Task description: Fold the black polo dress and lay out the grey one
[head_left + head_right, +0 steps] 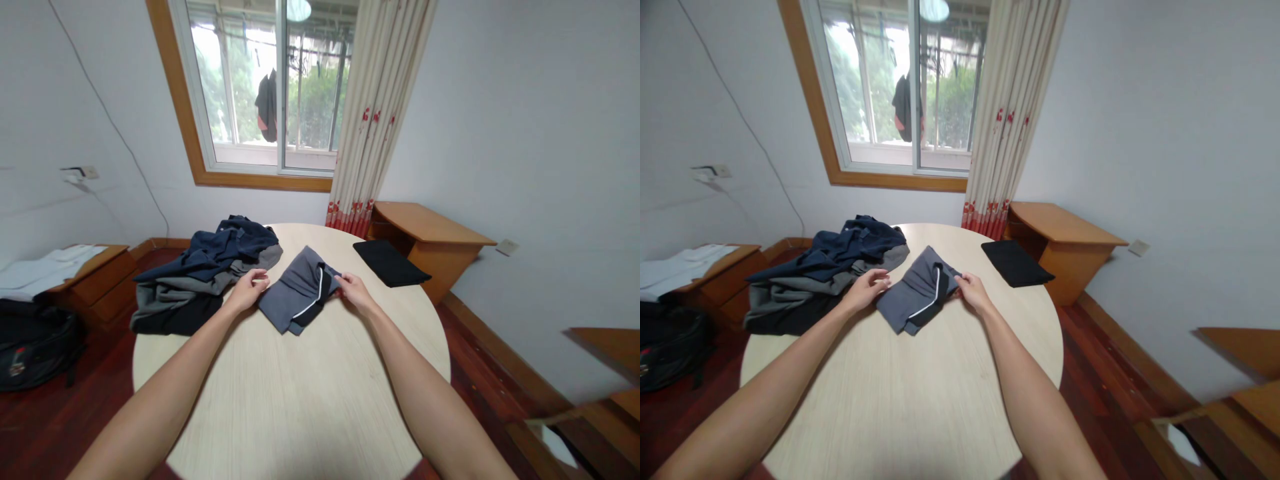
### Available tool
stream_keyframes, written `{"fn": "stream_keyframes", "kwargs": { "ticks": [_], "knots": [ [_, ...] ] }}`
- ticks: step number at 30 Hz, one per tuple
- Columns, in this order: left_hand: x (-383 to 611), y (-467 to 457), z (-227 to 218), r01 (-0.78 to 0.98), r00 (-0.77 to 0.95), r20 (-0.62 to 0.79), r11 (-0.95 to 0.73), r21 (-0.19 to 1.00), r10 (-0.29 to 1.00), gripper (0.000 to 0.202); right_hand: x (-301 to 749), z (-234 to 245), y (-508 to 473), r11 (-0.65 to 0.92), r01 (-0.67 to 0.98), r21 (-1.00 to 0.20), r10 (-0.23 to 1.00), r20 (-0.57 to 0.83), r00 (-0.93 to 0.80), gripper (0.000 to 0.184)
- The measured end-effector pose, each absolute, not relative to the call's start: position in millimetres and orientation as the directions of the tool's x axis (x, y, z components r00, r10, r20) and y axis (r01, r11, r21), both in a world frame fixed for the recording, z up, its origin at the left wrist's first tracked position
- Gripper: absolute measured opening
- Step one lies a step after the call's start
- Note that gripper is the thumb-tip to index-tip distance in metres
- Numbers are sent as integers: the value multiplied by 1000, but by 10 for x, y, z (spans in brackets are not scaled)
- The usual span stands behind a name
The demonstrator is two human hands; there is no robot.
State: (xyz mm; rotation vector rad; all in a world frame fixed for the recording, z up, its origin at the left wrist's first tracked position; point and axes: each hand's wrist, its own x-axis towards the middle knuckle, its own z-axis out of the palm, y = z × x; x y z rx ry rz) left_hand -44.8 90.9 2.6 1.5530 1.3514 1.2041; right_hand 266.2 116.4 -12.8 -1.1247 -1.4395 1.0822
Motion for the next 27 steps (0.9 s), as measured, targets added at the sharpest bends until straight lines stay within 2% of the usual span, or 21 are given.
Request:
{"fn": "stream_keyframes", "kwargs": {
  "ticks": [3, 5, 8, 11, 13, 16, 20, 27],
  "knots": [
    [-445, 856, 13, 475, 165, 308, -350, 807, 937, 62, 2748, -243, 1233, 204, 227, -952, 978, 206, -14, 46],
    [-394, 778, 23, 551, 347, 326, -472, 688, 879, 65, 2752, -245, 1193, 290, 357, -888, 957, 279, -83, 40],
    [-287, 681, 16, 671, 533, 242, -579, 462, 811, 83, 2672, -212, 1089, 413, 496, -764, 911, 343, -231, 34],
    [-215, 654, -15, 749, 552, 164, -573, 331, 817, 92, 2571, -193, 1019, 495, 539, -682, 869, 374, -325, 33],
    [-193, 660, -29, 755, 554, 170, -578, 309, 815, 81, 2531, -189, 1001, 535, 527, -660, 844, 389, -369, 33],
    [-163, 668, -32, 736, 562, 223, -605, 305, 796, 53, 2518, -187, 995, 573, 511, -641, 816, 388, -428, 35],
    [-118, 668, -34, 673, 581, 330, -667, 320, 744, 27, 2530, -185, 992, 577, 529, -622, 812, 364, -456, 48],
    [-111, 702, -65, 593, 592, 419, -724, 352, 689, 26, 2514, -167, 983, 537, 544, -645, 839, 340, -425, 42]
  ]
}}
